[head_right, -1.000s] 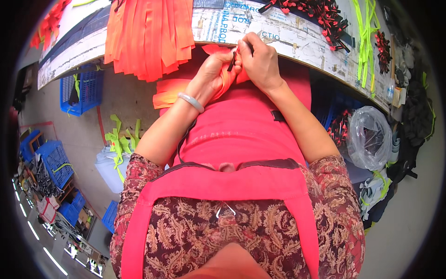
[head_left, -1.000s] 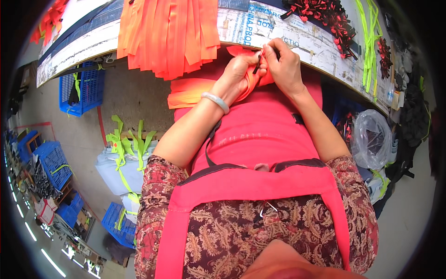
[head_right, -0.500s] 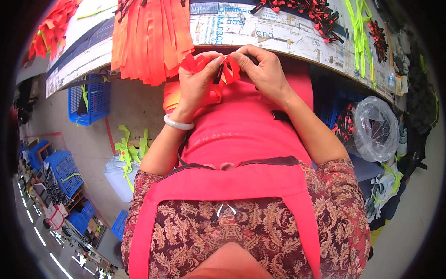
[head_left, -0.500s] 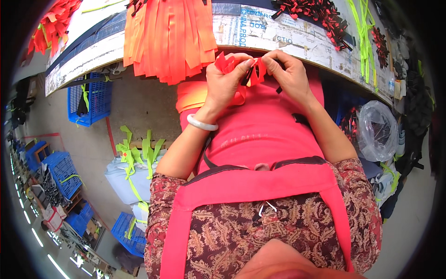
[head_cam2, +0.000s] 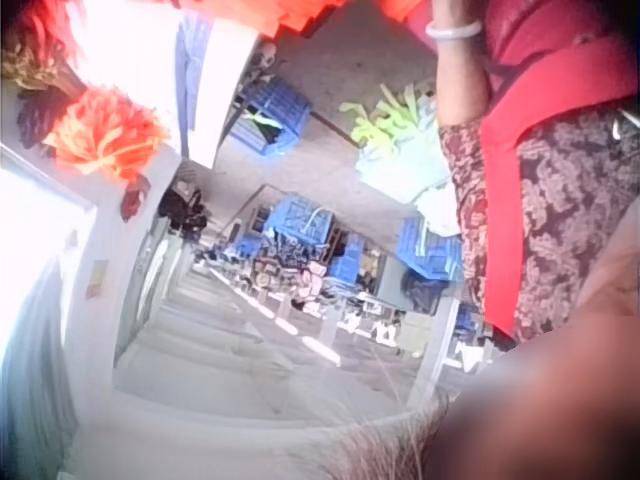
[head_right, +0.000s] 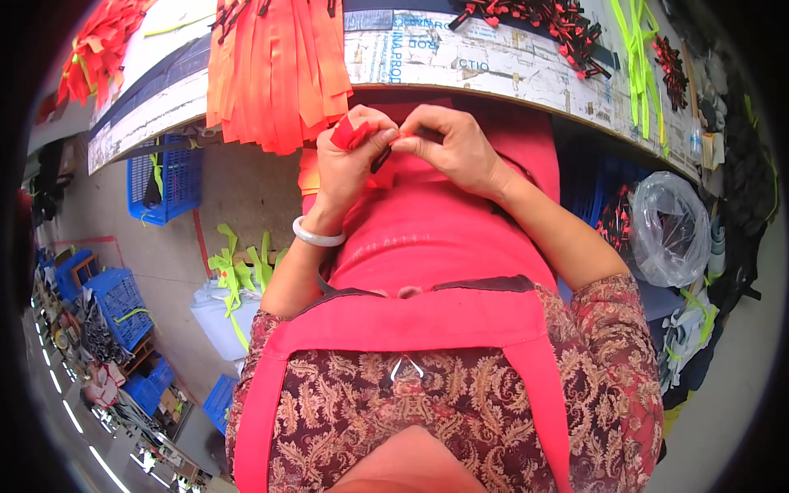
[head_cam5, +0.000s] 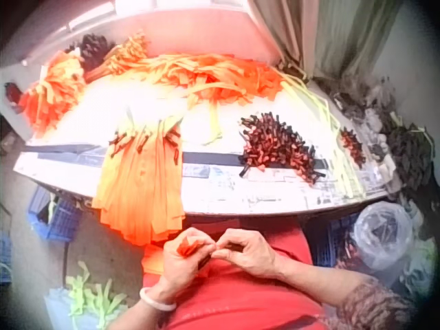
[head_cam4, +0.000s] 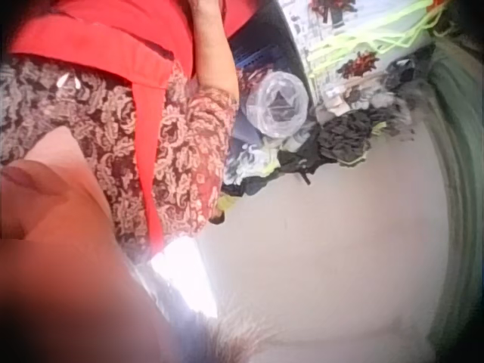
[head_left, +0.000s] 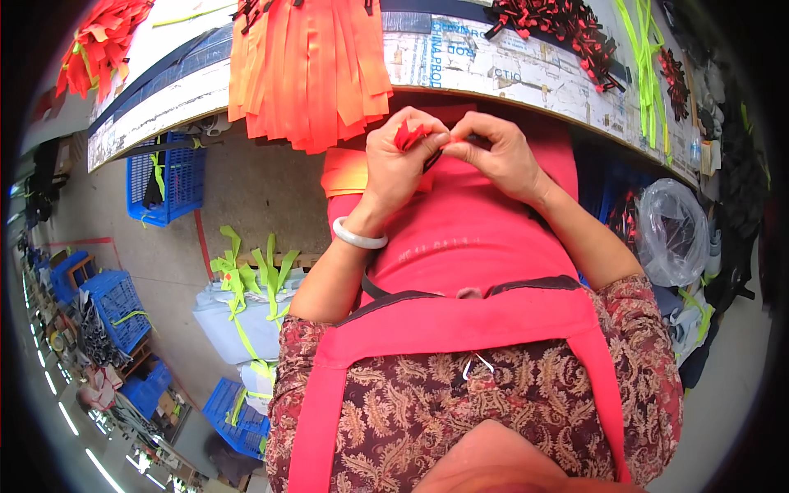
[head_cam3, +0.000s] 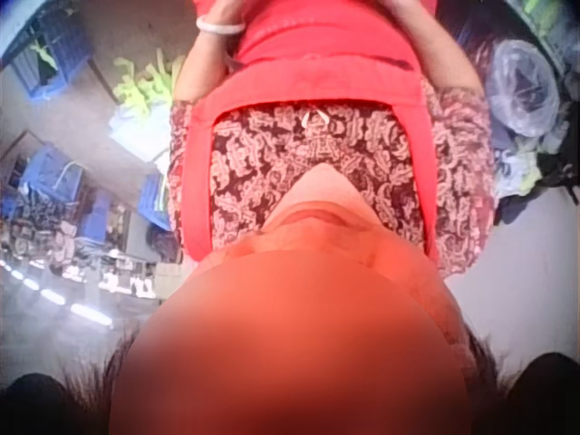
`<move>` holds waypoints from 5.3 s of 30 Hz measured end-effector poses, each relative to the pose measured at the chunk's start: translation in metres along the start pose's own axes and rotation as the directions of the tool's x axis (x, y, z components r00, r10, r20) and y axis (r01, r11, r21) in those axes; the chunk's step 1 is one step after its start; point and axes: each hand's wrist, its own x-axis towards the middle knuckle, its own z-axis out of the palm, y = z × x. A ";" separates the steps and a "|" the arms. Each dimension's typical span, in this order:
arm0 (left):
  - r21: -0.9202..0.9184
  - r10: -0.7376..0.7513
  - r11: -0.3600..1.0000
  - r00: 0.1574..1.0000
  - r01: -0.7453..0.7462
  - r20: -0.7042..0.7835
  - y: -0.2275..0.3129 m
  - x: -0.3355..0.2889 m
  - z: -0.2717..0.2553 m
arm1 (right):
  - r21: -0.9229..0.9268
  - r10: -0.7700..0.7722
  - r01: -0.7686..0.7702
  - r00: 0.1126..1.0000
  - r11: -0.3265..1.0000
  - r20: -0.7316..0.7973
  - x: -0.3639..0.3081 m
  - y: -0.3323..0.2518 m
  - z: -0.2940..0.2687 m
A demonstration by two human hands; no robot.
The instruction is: Attaching black plastic clips to orange fabric strips to assemble pom-poms for sports or recreation.
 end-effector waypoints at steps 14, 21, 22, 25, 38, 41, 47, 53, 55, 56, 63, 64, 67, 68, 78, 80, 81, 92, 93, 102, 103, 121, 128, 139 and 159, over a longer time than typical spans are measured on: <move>-0.275 -0.090 0.958 0.995 0.076 -0.038 0.028 0.001 -0.017 | 0.034 -0.109 0.109 0.994 0.993 0.009 0.017 -0.038 0.007; 0.090 0.005 0.996 0.996 -0.014 0.092 0.027 -0.003 -0.018 | -0.259 -0.276 0.256 0.960 0.931 -0.041 0.022 -0.033 0.013; 0.117 -0.026 0.993 0.992 0.012 0.126 0.017 -0.009 -0.016 | -0.270 -0.370 0.335 0.925 0.903 -0.089 0.027 -0.043 0.018; 0.121 -0.073 0.991 0.988 0.057 0.133 0.010 -0.016 -0.009 | -0.223 -0.430 0.387 0.882 0.895 -0.195 0.034 -0.047 0.022; -0.305 -0.106 0.952 0.938 0.001 -0.330 0.056 -0.016 -0.088 | -0.199 -0.177 0.193 0.980 0.961 0.093 0.111 -0.067 0.024; -0.308 -0.106 0.951 0.929 -0.009 -0.354 0.059 -0.018 -0.095 | -0.167 -0.036 0.047 0.997 0.985 0.066 0.172 -0.098 0.021; -0.353 -0.138 0.934 0.968 0.057 -0.208 0.051 -0.014 -0.078 | -0.487 -0.265 0.163 0.953 0.858 -0.149 0.234 -0.005 0.005; -0.457 -0.236 0.880 0.955 0.132 -0.179 0.050 -0.012 -0.088 | 0.129 0.064 -0.140 0.881 0.982 0.468 0.122 -0.037 0.040; -0.588 -0.209 0.791 0.978 0.165 -0.006 0.059 0.002 -0.084 | -0.023 0.063 -0.064 0.759 0.998 0.647 0.095 -0.048 0.049; -0.587 -0.227 0.782 0.973 0.211 0.048 0.061 0.006 -0.080 | -0.021 0.081 -0.090 0.740 0.996 0.667 0.086 -0.041 0.055; -0.179 -0.157 0.970 0.985 0.167 0.065 0.050 0.006 -0.057 | 0.051 0.366 -0.426 0.827 0.903 0.427 0.064 -0.018 0.062; -0.225 -0.179 0.955 0.980 0.194 0.087 0.039 0.005 -0.060 | 0.055 0.367 -0.430 0.825 0.901 0.430 0.063 -0.020 0.059; -0.514 -0.208 0.834 0.977 0.199 0.040 0.026 -0.006 -0.062 | -0.390 0.211 0.025 0.809 0.920 0.548 0.061 -0.029 0.041; -0.496 -0.249 0.834 0.967 0.242 0.053 0.024 -0.007 -0.066 | -0.318 0.143 0.025 0.858 0.948 0.493 0.057 -0.022 0.035; -0.061 -0.435 0.875 0.836 0.480 0.335 0.041 -0.018 -0.058 | 0.279 0.063 -0.141 0.961 0.950 0.271 0.094 -0.044 0.017; -0.073 -0.460 0.852 0.807 0.519 0.370 0.043 -0.017 -0.056 | 0.321 0.146 -0.215 0.963 0.922 0.225 0.095 -0.029 0.019; -0.073 -0.465 0.849 0.805 0.524 0.369 0.046 -0.017 -0.056 | 0.361 0.227 -0.279 0.957 0.890 0.179 0.094 -0.020 0.020; -0.253 -0.174 0.961 0.957 0.113 -0.233 0.041 -0.006 -0.112 | 0.304 -0.134 0.100 0.986 0.947 0.094 0.050 -0.051 -0.018; -0.209 -0.164 0.970 0.967 0.123 -0.194 0.050 -0.009 -0.120 | 0.263 -0.211 0.156 0.957 0.952 0.197 0.048 -0.054 -0.025; -0.033 -0.544 0.817 0.787 0.576 0.290 0.068 0.003 -0.049 | 0.244 -0.147 0.043 0.893 0.969 0.425 0.074 -0.047 -0.016; -0.027 -0.549 0.814 0.783 0.581 0.294 0.063 0.004 -0.050 | 0.258 -0.201 0.108 0.907 0.960 0.369 0.074 -0.044 -0.015; 0.680 0.139 0.719 0.988 -0.145 0.064 0.046 0.002 -0.044 | -0.001 -0.080 0.083 0.962 0.997 0.262 0.057 -0.016 0.005; 0.214 -0.220 0.953 0.975 0.214 0.005 0.043 0.000 -0.042 | -0.138 -0.157 0.202 0.947 0.970 0.281 0.054 -0.013 0.008; 0.645 0.352 0.677 0.926 -0.353 0.137 0.029 -0.001 -0.026 | 0.425 0.374 -0.460 0.886 0.780 0.274 0.051 0.013 0.030; -0.204 -0.445 0.863 0.886 0.463 0.127 0.019 -0.005 -0.044 | 0.435 0.293 -0.252 0.956 0.864 -0.027 0.050 0.012 0.009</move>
